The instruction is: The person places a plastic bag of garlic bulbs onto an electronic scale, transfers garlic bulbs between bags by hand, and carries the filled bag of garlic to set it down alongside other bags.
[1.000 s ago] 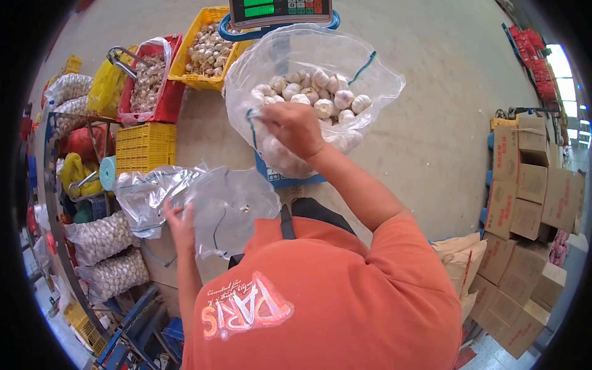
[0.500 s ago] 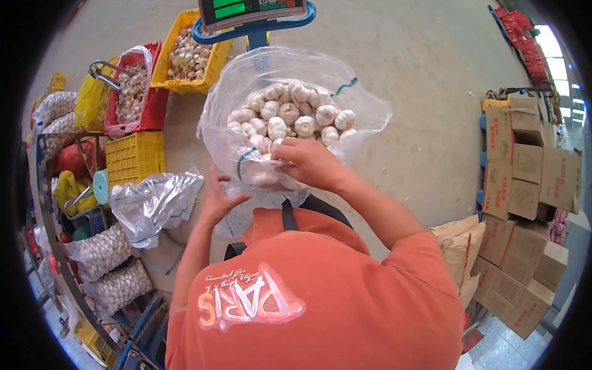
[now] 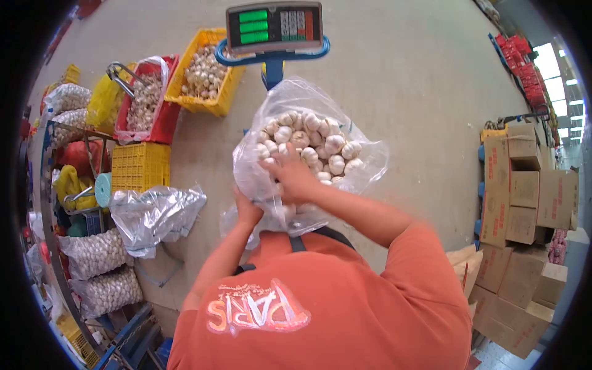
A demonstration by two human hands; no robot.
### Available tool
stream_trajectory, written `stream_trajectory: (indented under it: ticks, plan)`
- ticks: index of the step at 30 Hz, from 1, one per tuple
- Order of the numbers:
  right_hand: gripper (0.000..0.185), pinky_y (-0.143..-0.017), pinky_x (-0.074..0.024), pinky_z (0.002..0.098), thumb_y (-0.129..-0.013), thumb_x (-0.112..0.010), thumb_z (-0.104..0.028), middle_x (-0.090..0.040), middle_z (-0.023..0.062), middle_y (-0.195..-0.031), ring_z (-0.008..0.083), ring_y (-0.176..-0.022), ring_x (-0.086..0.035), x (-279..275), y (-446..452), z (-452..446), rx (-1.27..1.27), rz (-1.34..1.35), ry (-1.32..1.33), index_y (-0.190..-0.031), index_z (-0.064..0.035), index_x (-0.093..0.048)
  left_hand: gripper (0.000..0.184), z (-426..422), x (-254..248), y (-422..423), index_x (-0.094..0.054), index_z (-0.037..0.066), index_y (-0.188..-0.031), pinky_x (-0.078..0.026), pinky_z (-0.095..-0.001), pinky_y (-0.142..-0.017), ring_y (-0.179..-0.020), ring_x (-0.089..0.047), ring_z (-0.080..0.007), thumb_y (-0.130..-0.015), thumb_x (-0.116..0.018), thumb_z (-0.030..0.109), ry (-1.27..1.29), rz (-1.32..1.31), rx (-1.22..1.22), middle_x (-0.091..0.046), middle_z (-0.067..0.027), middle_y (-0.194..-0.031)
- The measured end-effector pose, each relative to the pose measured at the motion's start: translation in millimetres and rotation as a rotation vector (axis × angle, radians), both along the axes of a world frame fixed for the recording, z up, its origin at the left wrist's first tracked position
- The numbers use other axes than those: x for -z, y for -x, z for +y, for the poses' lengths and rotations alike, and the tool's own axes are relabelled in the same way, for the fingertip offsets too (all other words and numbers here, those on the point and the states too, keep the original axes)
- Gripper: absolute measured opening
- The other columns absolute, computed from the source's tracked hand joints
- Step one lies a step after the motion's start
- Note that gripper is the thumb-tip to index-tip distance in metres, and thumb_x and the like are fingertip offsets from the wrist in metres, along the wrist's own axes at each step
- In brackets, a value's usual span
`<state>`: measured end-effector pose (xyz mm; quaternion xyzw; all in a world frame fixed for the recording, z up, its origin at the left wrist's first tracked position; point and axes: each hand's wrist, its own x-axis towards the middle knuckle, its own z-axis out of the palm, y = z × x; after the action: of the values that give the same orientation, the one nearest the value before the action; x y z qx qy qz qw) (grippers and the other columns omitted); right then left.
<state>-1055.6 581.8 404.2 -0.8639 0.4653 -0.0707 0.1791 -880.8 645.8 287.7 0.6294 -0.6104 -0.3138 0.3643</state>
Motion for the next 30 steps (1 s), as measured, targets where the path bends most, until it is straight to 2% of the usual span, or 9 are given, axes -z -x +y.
stream_trajectory:
  ticks: [2,3,7,11,13,17,21,23,30]
  plan:
    - [0.067,-0.105,-0.0267,0.0514,-0.065,-0.07,-0.03,-0.045,0.016,-0.129,0.0369,-0.123,-0.036,-10,-11,5,-0.077,-0.176,0.108,-0.127,-0.0162,-0.049,0.1,-4,-17,-1,-0.02,0.002,-0.139,-0.038,-0.0401,-0.09,-0.102,-0.047,-0.0375,-0.06,-0.078,0.023,0.016,0.006,-0.012,-0.045,-0.0208,-0.114]
    - [0.065,-0.103,-0.028,0.0501,-0.066,-0.068,-0.034,-0.044,0.0163,-0.129,0.0387,-0.122,-0.036,-13,-12,0,0.049,-0.394,-0.042,-0.126,-0.0179,-0.05,0.101,-10,-26,-2,-0.018,0.004,-0.141,-0.038,-0.0402,-0.09,-0.102,-0.047,-0.038,-0.061,-0.077,0.023,0.0,0.013,-0.023,-0.044,-0.0206,-0.114]
    - [0.069,-0.101,-0.033,0.0451,-0.063,-0.07,-0.037,-0.042,0.0163,-0.129,0.0377,-0.119,-0.039,-26,14,6,-0.037,-0.142,0.086,-0.127,-0.0198,-0.049,0.096,-20,-16,-11,-0.016,0.01,-0.142,-0.039,-0.0405,-0.091,-0.104,-0.048,-0.0379,-0.064,-0.072,0.01,-0.092,0.034,0.046,-0.046,-0.0224,-0.121]
    - [0.062,-0.099,-0.0352,0.0434,-0.065,-0.067,-0.034,-0.046,0.0139,-0.125,0.037,-0.115,-0.041,-7,13,2,0.001,-0.137,0.14,-0.124,-0.0228,-0.053,0.095,-13,-18,-20,-0.017,0.008,-0.142,-0.044,-0.0376,-0.086,-0.098,-0.055,-0.0333,-0.064,-0.07,0.003,-0.046,0.111,0.066,-0.052,-0.0223,-0.118]
    - [0.051,-0.098,-0.0366,0.0429,-0.07,-0.063,-0.029,-0.05,0.0104,-0.121,0.0369,-0.115,-0.042,-2,0,1,0.061,-0.023,0.189,-0.12,-0.0238,-0.057,0.089,-7,-12,-29,-0.028,0.003,-0.138,-0.047,-0.033,-0.079,-0.086,-0.058,-0.025,-0.062,-0.073,0.007,-0.297,0.442,0.044,-0.059,-0.0172,-0.103]
    - [0.043,-0.096,-0.0378,0.0422,-0.072,-0.059,-0.026,-0.053,0.0107,-0.118,0.0377,-0.111,-0.044,6,-3,9,0.086,-0.093,0.297,-0.116,-0.0243,-0.06,0.084,25,-35,-74,-0.046,-0.003,-0.125,-0.047,-0.0306,-0.075,-0.081,-0.054,-0.0172,-0.057,-0.083,0.03,-0.504,0.338,0.023,-0.055,-0.0088,-0.089]
    - [0.039,-0.097,-0.035,0.0419,-0.072,-0.062,-0.028,-0.055,0.0151,-0.113,0.036,-0.108,-0.046,-1,-3,13,0.184,-0.238,0.248,-0.11,-0.0177,-0.062,0.097,69,-68,-126,-0.035,0.001,-0.134,-0.044,-0.0343,-0.087,-0.1,-0.053,-0.026,-0.056,-0.085,0.03,-0.596,0.148,0.124,-0.052,-0.0187,-0.109]
    - [0.045,-0.096,-0.0366,0.0406,-0.068,-0.071,-0.029,-0.057,0.0182,-0.108,0.0355,-0.105,-0.05,-13,-8,15,0.206,-0.25,0.293,-0.107,-0.009,-0.063,0.103,87,-80,-148,-0.028,0.001,-0.136,-0.04,-0.0376,-0.096,-0.112,-0.046,-0.0348,-0.054,-0.084,0.027,-0.525,-0.246,0.272,-0.044,-0.0229,-0.117]
    - [0.045,-0.093,-0.0394,0.0392,-0.067,-0.073,-0.029,-0.058,0.0172,-0.106,0.0343,-0.102,-0.052,2,-3,18,0.264,-0.219,0.26,-0.105,-0.0064,-0.063,0.108,115,-123,-170,-0.022,0.003,-0.139,-0.037,-0.0383,-0.099,-0.118,-0.04,-0.0378,-0.051,-0.083,0.022,-0.57,-0.276,0.434,-0.035,-0.0249,-0.125]
